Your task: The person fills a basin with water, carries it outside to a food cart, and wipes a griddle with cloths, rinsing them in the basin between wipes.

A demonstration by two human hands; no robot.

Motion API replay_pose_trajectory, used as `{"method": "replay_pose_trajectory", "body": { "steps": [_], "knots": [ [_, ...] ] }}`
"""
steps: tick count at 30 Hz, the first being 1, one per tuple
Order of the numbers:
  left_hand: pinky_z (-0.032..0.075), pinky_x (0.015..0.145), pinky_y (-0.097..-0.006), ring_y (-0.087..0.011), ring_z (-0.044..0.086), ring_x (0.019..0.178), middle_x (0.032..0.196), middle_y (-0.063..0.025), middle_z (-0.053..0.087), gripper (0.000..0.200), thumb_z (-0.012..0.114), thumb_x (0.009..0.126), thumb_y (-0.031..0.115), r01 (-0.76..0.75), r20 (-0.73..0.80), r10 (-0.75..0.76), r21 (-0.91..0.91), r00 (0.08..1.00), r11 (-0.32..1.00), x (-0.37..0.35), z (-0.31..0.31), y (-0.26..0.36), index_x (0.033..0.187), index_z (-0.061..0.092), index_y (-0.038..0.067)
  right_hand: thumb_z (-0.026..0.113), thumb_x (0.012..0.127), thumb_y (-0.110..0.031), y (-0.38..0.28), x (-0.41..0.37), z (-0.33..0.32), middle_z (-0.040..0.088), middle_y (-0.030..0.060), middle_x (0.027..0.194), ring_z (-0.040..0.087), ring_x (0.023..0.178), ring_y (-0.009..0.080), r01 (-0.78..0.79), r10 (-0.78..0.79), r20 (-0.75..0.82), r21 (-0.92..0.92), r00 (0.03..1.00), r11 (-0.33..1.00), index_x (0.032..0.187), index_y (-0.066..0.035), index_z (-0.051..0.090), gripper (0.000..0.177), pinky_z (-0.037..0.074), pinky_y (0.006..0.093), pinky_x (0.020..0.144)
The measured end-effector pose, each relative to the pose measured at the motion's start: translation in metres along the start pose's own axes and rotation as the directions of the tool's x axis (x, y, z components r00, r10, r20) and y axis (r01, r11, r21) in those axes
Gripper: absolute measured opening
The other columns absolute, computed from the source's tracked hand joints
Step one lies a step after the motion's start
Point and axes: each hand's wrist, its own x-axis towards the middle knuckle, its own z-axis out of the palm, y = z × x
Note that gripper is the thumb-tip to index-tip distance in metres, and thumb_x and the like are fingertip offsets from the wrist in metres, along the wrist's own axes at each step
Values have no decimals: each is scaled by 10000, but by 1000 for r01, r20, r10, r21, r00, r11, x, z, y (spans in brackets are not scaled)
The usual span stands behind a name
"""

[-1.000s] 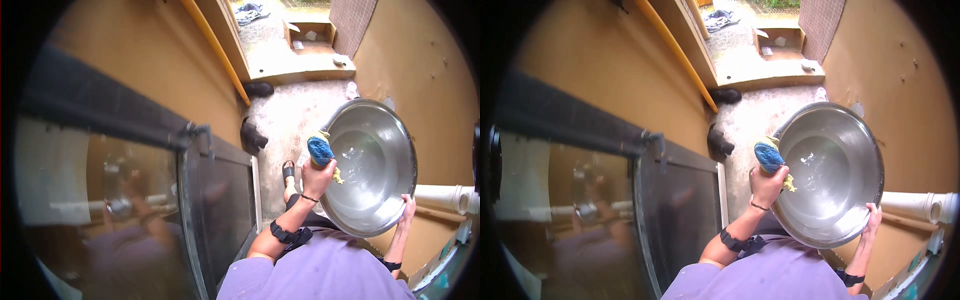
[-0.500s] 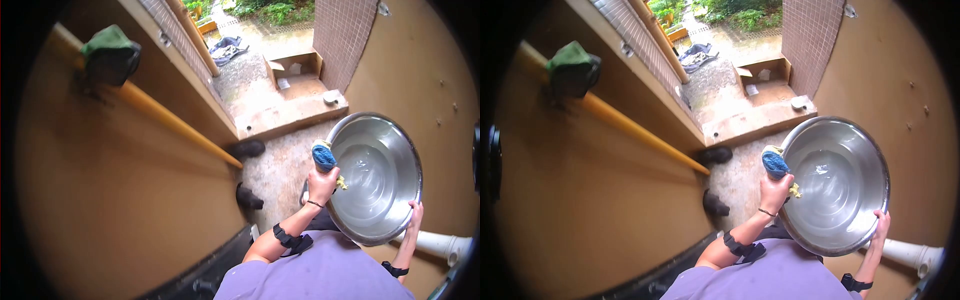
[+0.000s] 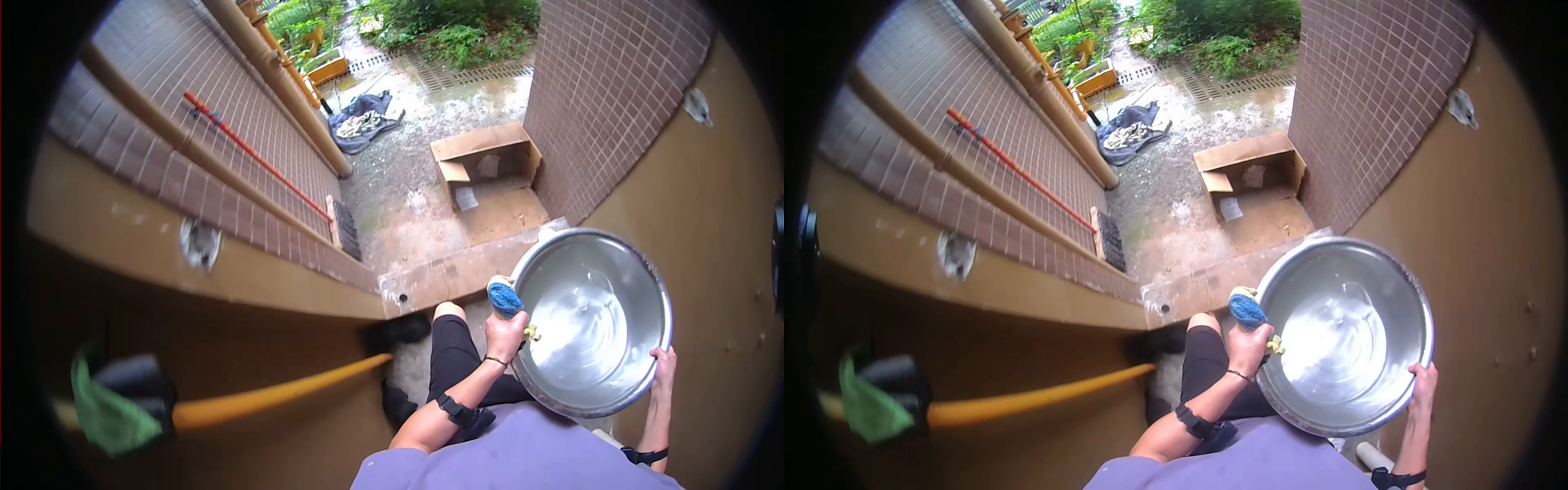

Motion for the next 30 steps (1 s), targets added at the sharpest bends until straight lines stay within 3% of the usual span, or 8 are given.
{"method": "replay_pose_trajectory", "body": {
  "steps": [10, 13, 14, 16, 18, 24, 26, 30],
  "knots": [
    [528, 838, -404, -326, 692, 1012, 1015, -242, 713, 487, 654, 747, 384, 245, 139, -293, 285, 946, 927, 414, 15, 64, 991, 721, -32, 539, 686, 26, -139, 261, 290, 547, 75, 669, 539, 579, 193, -149, 176, 110, -219, 978, 964, 706, -20, 566, 57, 427, 366, 471],
    [536, 843, -428, -293, 677, 949, 1044, -146, 711, 410, 642, 862, 343, 56, 231, -118, 258, 966, 964, 546, 21, 276, 1094, 685, 8, 516, 707, 2, -331, 327, 434, 532, -1, 651, 524, 531, 149, -21, 18, 332, 5, 943, 1000, 690, -123, 552, 131, 365, 290, 417],
    [550, 776, -423, -291, 655, 834, 935, -101, 687, 324, 676, 861, 335, -46, 566, -15, 93, 825, 995, 655, 30, 285, 1004, 685, 44, 554, 789, -2, -427, 322, 473, 536, -26, 674, 547, 548, 126, 45, -44, 426, 8, 904, 999, 774, -143, 581, 145, 433, 263, 453],
    [522, 627, -347, -191, 644, 729, 854, -51, 674, 194, 670, 846, 280, 23, 532, -104, 158, 840, 987, 660, 13, 446, 917, 654, 100, 540, 975, -114, -534, 393, 520, 648, 17, 828, 667, 705, 141, -203, -126, 710, 359, 693, 911, 900, -75, 603, 106, 601, 316, 601],
    [546, 565, -302, -137, 669, 703, 845, -44, 681, 114, 669, 840, 243, 177, 489, -184, 60, 853, 982, 659, 5, 572, 874, 631, 141, 502, 983, -96, -627, 302, 563, 691, 105, 895, 684, 687, 159, -57, -183, 611, 353, 770, 934, 947, 35, 610, 174, 618, 225, 656],
    [412, 431, -276, -117, 552, 521, 652, 35, 555, 209, 714, 799, 320, 246, 315, -309, 224, 897, 943, 767, 0, 588, 753, 552, 196, 517, 971, -122, -651, 396, 583, 692, 93, 849, 686, 715, 169, -342, -147, 739, 467, 658, 816, 925, 12, 615, 172, 607, 256, 668],
    [615, 641, -324, -187, 703, 729, 872, -61, 692, 167, 605, 917, 244, 284, 516, -262, 38, 816, 958, 793, -5, 559, 917, 642, 82, 539, 923, -88, -636, 379, 601, 646, 62, 796, 644, 669, 163, -214, -166, 631, 481, 757, 850, 877, -13, 592, 102, 591, 267, 630],
    [600, 617, -378, -221, 697, 719, 892, -115, 691, 259, 648, 879, 217, 42, 221, -10, -142, 975, 989, 762, 10, 522, 976, 653, -23, 579, 799, -114, -569, 374, 611, 601, 54, 789, 617, 730, 196, -107, -50, 480, 294, 876, 950, 889, -45, 600, 115, 574, 353, 691]
  ]
}}
